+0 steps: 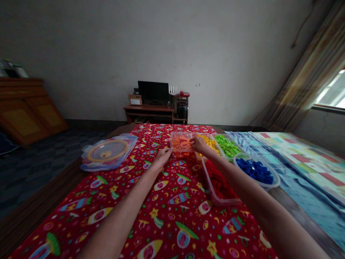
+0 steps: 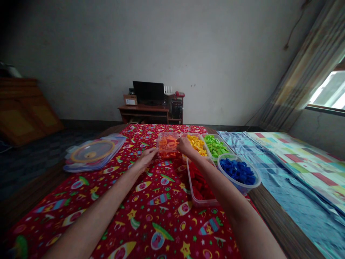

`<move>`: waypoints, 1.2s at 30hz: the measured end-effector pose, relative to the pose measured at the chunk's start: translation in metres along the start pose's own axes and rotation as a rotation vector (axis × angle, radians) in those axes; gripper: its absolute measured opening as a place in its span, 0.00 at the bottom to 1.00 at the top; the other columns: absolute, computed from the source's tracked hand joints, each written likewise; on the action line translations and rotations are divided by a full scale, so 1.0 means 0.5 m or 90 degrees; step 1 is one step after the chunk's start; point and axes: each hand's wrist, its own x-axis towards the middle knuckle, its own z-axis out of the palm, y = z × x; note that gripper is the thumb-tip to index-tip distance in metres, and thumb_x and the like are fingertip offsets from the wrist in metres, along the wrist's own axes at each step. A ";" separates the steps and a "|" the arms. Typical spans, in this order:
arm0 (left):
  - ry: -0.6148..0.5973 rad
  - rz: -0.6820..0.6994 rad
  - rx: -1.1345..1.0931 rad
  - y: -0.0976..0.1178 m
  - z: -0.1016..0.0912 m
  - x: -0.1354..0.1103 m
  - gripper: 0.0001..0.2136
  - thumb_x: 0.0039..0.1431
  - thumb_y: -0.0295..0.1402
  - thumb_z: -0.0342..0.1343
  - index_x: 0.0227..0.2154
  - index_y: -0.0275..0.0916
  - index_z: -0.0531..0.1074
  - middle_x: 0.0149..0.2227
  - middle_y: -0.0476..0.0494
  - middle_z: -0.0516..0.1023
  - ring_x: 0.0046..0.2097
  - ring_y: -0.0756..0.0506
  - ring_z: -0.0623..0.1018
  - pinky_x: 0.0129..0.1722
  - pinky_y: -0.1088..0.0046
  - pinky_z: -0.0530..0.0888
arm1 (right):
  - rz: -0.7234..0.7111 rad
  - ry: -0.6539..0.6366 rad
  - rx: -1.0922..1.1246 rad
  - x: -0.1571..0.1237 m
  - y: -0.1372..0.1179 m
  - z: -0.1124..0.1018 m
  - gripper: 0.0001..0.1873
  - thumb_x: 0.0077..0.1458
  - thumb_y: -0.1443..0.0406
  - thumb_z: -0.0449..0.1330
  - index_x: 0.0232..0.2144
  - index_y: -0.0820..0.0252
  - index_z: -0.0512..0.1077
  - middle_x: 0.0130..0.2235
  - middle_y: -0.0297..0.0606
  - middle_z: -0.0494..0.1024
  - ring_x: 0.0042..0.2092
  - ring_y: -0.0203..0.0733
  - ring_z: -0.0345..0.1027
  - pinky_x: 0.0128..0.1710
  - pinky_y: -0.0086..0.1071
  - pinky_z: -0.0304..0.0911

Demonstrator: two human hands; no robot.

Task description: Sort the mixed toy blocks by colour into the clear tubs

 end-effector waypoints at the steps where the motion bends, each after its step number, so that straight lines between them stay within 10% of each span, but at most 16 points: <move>1: -0.002 -0.001 -0.005 0.000 0.001 -0.001 0.13 0.50 0.40 0.62 0.22 0.36 0.69 0.19 0.51 0.73 0.22 0.52 0.73 0.25 0.79 0.70 | 0.014 -0.003 0.019 0.000 0.002 -0.005 0.23 0.53 0.73 0.52 0.52 0.68 0.72 0.43 0.48 0.80 0.42 0.42 0.74 0.43 0.28 0.65; 24: 0.031 0.022 0.127 0.000 0.002 -0.003 0.13 0.63 0.38 0.48 0.25 0.38 0.66 0.20 0.48 0.71 0.24 0.49 0.75 0.29 0.73 0.74 | 0.066 0.014 0.156 -0.018 0.005 -0.006 0.21 0.58 0.70 0.53 0.53 0.71 0.71 0.34 0.46 0.81 0.35 0.38 0.76 0.37 0.25 0.67; 30: 0.107 0.135 0.329 0.054 -0.129 -0.021 0.02 0.54 0.29 0.53 0.27 0.39 0.68 0.30 0.44 0.74 0.41 0.42 0.75 0.48 0.66 0.70 | 0.042 0.054 0.128 -0.034 0.031 -0.046 0.17 0.59 0.69 0.52 0.49 0.68 0.73 0.41 0.50 0.80 0.40 0.42 0.76 0.40 0.29 0.68; 33: 0.145 0.310 0.725 0.067 -0.239 -0.044 0.08 0.55 0.29 0.49 0.37 0.36 0.71 0.42 0.37 0.75 0.49 0.39 0.72 0.53 0.63 0.65 | 0.032 0.043 0.171 -0.053 0.050 -0.071 0.19 0.59 0.71 0.50 0.51 0.68 0.72 0.35 0.46 0.81 0.33 0.38 0.76 0.34 0.26 0.69; 36: 0.150 0.292 0.960 0.063 -0.338 -0.077 0.14 0.55 0.33 0.51 0.44 0.34 0.70 0.45 0.35 0.74 0.49 0.36 0.71 0.52 0.62 0.66 | 0.015 0.031 0.235 -0.075 0.065 -0.092 0.18 0.58 0.72 0.50 0.48 0.69 0.73 0.32 0.44 0.81 0.29 0.37 0.75 0.27 0.24 0.68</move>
